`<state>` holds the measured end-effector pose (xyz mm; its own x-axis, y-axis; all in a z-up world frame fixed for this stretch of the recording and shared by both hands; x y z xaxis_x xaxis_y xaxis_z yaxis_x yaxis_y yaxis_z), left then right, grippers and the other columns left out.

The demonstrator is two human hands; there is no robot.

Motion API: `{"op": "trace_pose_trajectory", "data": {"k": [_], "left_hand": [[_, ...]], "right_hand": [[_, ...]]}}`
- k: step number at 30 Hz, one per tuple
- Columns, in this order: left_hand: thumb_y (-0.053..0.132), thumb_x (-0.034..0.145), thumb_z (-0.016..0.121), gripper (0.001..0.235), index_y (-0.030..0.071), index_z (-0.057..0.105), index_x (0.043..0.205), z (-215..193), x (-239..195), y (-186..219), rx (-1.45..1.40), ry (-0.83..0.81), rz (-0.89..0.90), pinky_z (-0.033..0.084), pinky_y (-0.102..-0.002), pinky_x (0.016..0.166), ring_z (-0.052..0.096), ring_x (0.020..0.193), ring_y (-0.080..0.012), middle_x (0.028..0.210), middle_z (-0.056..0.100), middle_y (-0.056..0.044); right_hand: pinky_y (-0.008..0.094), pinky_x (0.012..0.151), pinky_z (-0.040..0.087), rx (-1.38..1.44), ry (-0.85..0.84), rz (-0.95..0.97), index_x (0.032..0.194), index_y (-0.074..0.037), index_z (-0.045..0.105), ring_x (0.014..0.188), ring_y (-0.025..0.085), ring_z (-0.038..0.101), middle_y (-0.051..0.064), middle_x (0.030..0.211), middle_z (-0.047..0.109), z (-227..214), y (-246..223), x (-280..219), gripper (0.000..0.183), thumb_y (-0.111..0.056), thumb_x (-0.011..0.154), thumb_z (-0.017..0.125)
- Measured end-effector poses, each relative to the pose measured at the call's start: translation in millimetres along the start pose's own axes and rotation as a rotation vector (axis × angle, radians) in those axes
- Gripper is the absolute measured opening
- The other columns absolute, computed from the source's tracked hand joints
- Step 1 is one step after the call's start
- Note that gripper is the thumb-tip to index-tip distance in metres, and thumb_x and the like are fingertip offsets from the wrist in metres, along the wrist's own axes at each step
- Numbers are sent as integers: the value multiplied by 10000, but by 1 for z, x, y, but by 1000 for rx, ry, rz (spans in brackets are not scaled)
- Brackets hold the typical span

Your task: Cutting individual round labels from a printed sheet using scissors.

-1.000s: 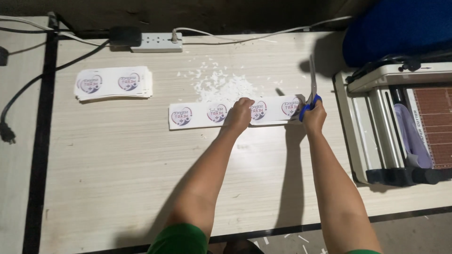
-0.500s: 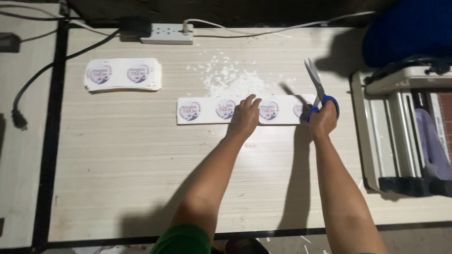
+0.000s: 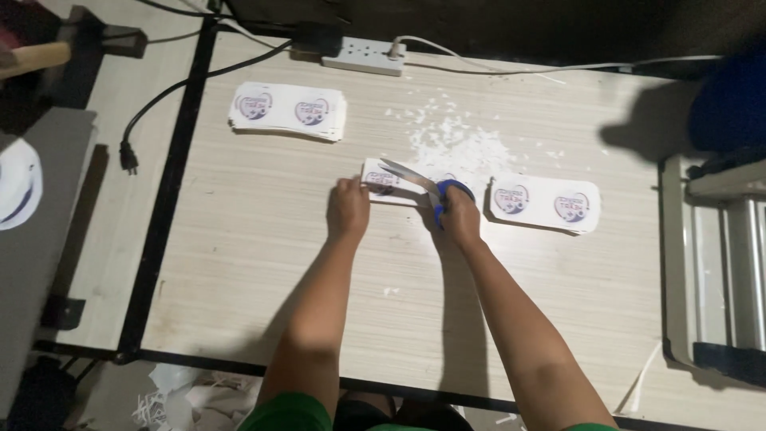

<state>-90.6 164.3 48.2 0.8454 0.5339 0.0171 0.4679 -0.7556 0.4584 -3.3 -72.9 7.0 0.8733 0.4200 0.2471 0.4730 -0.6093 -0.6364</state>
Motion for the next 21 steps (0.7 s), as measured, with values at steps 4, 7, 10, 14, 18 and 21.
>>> {"op": "trace_pose_trajectory", "data": {"k": [4, 7, 10, 14, 18, 21], "left_hand": [[250, 986, 650, 389, 77, 619, 1333, 4, -7, -4, -65, -73, -16, 529, -431, 950, 609, 1122, -322, 1224, 640, -132], [251, 970, 649, 382, 89, 634, 1316, 3, -11, -4, -92, -8, 25, 540, -434, 921, 618, 1106, -326, 1188, 656, -122], [238, 981, 617, 337, 121, 660, 1294, 5, -13, -10, -106, 7, 23, 548, -433, 899, 643, 1073, -316, 1144, 681, -106], [237, 1021, 563, 265, 161, 703, 1233, 3, -10, -20, -184, -24, -13, 551, -422, 901, 678, 1055, -297, 1126, 722, -71], [260, 1017, 551, 263, 174, 717, 1202, -5, -9, -24, -251, -91, -36, 551, -401, 910, 689, 1063, -277, 1153, 732, -42], [283, 1020, 546, 275, 201, 718, 1218, -17, -9, -20, -253, -148, -72, 548, -389, 928, 687, 1072, -270, 1173, 729, -28]], "right_hand": [[488, 721, 513, -41, 7, 10, 1019, -60, 614, 883, 394, 656, 173, 948, 677, -1, 0, -1, 287, 4, 775, 749], [497, 739, 525, -140, -11, -46, 1032, -37, 596, 917, 416, 659, 196, 987, 684, 0, 7, 2, 362, -1, 713, 763], [495, 732, 543, -141, -9, -46, 1034, -53, 609, 891, 415, 682, 196, 983, 701, 0, 9, 7, 299, -25, 783, 768], [515, 700, 537, -201, -63, 57, 1004, -68, 633, 810, 427, 691, 213, 896, 709, -1, 16, 13, 246, -36, 803, 771], [514, 691, 524, -215, -134, 144, 986, -67, 640, 783, 418, 698, 220, 858, 708, -3, 15, 18, 180, -10, 844, 734], [507, 673, 510, -136, -159, 190, 995, -62, 639, 754, 405, 698, 221, 843, 704, -12, 7, 19, 208, -4, 819, 734]]}}
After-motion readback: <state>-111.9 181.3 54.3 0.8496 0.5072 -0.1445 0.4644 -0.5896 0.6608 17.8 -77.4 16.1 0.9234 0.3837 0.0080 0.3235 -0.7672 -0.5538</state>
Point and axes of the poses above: each hand's wrist, its own x-axis towards the middle knuckle, its own z-axis out of the palm, y = z × x, the point moved 1 cm from there along x, towards the middle knuckle
